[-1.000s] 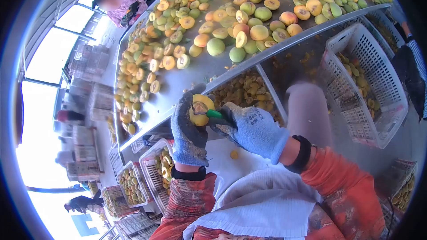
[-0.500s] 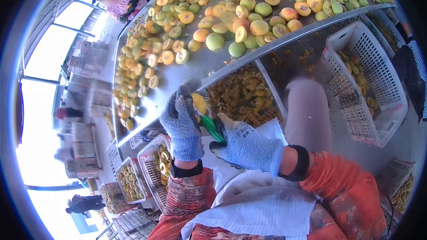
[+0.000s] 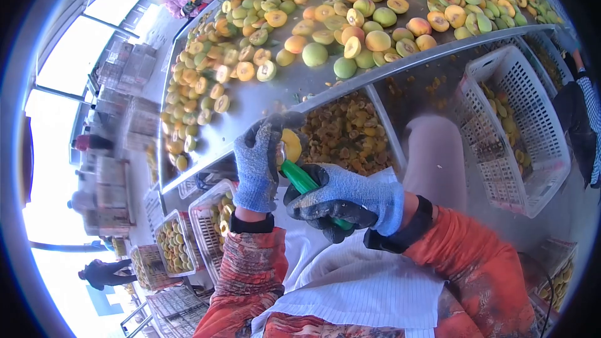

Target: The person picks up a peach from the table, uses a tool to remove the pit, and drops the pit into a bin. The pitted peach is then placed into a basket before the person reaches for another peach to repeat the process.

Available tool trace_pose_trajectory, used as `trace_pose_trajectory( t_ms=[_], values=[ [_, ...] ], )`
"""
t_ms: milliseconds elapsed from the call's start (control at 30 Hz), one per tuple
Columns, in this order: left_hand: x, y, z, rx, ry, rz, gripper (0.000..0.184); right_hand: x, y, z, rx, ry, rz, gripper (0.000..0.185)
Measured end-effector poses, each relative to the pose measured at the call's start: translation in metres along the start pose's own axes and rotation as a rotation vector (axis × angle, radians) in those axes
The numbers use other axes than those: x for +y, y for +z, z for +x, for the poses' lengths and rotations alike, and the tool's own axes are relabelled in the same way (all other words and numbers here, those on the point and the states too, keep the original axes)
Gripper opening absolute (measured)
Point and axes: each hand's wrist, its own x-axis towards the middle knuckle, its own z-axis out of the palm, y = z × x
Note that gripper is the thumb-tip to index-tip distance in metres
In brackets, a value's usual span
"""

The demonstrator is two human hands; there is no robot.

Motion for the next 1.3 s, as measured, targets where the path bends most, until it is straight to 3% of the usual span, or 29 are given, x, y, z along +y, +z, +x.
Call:
trace_pose_trajectory(
  t_ms=[33, 100, 133, 200, 267, 300, 333, 367, 400, 433, 467, 500, 533, 567, 600, 667, 733, 767, 867, 933, 967, 1000, 1033, 1067, 1100, 1167, 1200, 1233, 1300],
  values=[
    [0.002, -0.001, 0.0, 0.005, 0.005, -0.007, 0.03, 0.003, -0.001, 0.004, 0.002, -0.053, -0.017, 0.037],
    [0.01, -0.002, -0.001, -0.195, -0.222, -0.557, 0.038, 0.003, -0.005, 0.003, -0.048, -0.036, 0.079, 0.035],
    [0.011, -0.003, -0.001, -0.188, -0.204, -0.567, 0.038, -0.002, -0.004, 0.004, -0.101, -0.023, 0.18, 0.033],
    [0.007, -0.006, -0.003, -0.134, -0.364, -0.798, 0.041, -0.013, 0.003, 0.001, -0.173, -0.042, 0.167, 0.032],
    [-0.022, -0.023, 0.002, -0.039, -0.26, -0.652, 0.043, -0.023, 0.007, 0.004, -0.051, -0.109, -0.001, 0.032],
    [-0.017, -0.038, -0.002, -0.041, -0.297, -0.667, 0.045, -0.03, 0.011, 0.003, 0.076, -0.179, -0.103, 0.031],
    [-0.012, -0.056, -0.006, -0.041, -0.332, -0.682, 0.047, -0.03, 0.003, 0.009, 0.05, -0.177, -0.13, 0.031],
    [-0.014, -0.082, -0.01, -0.011, -0.354, -0.629, 0.047, -0.023, -0.015, 0.018, 0.257, -0.142, -0.433, 0.032],
    [-0.019, -0.096, -0.019, 0.256, -0.271, -0.447, 0.049, -0.014, -0.033, 0.025, 0.468, -0.111, -0.73, 0.034],
    [-0.03, -0.126, -0.03, 0.325, -0.287, -0.335, 0.046, 0.002, -0.052, 0.026, 0.602, -0.16, -1.274, 0.035],
    [-0.042, -0.148, -0.042, 0.452, -0.172, -0.228, 0.034, 0.012, -0.066, 0.025, 0.732, -0.219, -1.817, 0.037],
    [-0.057, -0.175, -0.056, 0.555, -0.29, -0.127, 0.027, 0.007, -0.07, 0.023, 0.722, -0.232, -1.828, 0.037],
    [-0.124, -0.229, -0.066, 0.676, -0.266, 0.038, 0.024, 0.001, -0.068, 0.017, 0.721, -0.2, -1.645, 0.038],
    [-0.14, -0.26, -0.088, 0.605, -0.362, 0.552, 0.025, -0.005, -0.067, 0.012, 0.717, -0.164, -1.459, 0.039],
    [-0.175, -0.298, -0.109, 0.488, -0.522, 0.801, 0.033, -0.011, -0.068, 0.009, 0.706, -0.165, -1.464, 0.039],
    [-0.112, -0.278, -0.126, 0.429, -0.862, 1.149, 0.049, -0.027, -0.067, 0.003, 0.709, -0.207, -1.486, 0.039],
    [-0.144, -0.341, -0.14, 0.585, -0.718, 0.997, 0.046, -0.049, -0.061, -0.003, 0.753, -0.187, -1.561, 0.038],
    [-0.116, -0.344, -0.13, 0.647, -0.697, 0.915, 0.043, -0.06, -0.062, -0.005, 0.723, -0.172, -1.508, 0.037],
    [-0.057, -0.363, -0.076, 0.718, -0.473, 1.132, 0.035, -0.085, -0.069, -0.001, 0.71, -0.18, -1.468, 0.034],
    [-0.062, -0.424, -0.02, 0.723, -0.446, 0.832, 0.033, -0.107, -0.059, 0.006, 0.838, 0.043, -1.127, 0.033],
    [-0.073, -0.452, 0.011, 0.717, -0.291, 1.041, 0.032, -0.104, -0.08, 0.009, 0.788, -0.099, -1.22, 0.033],
    [-0.044, -0.424, 0.044, 0.709, -0.228, 0.987, 0.033, -0.106, -0.088, 0.014, 0.794, -0.098, -1.217, 0.033],
    [-0.049, -0.427, 0.082, 0.719, -0.275, 0.724, 0.033, -0.109, -0.095, 0.02, 0.802, -0.124, -1.228, 0.034],
    [-0.05, -0.42, 0.118, 0.678, -0.202, 0.8, 0.034, -0.112, -0.101, 0.025, 0.811, -0.15, -1.238, 0.034],
    [-0.045, -0.381, 0.15, 0.628, -0.048, 0.512, 0.034, -0.116, -0.106, 0.03, 0.809, -0.228, -1.426, 0.031],
    [-0.067, -0.345, 0.217, 0.541, 0.048, 0.501, 0.039, -0.131, -0.115, 0.04, 0.871, -0.175, -1.381, 0.031],
    [-0.05, -0.302, 0.238, 0.53, -0.032, 0.803, 0.041, -0.137, -0.123, 0.047, 0.923, -0.121, -1.335, 0.032],
    [-0.048, -0.271, 0.261, 0.492, -0.048, 0.847, 0.045, -0.143, -0.133, 0.056, 0.932, -0.112, -1.331, 0.032],
    [-0.062, -0.233, 0.31, 0.393, 0.16, 0.892, 0.05, -0.158, -0.156, 0.07, 1.002, -0.259, -1.389, 0.033]
  ],
)
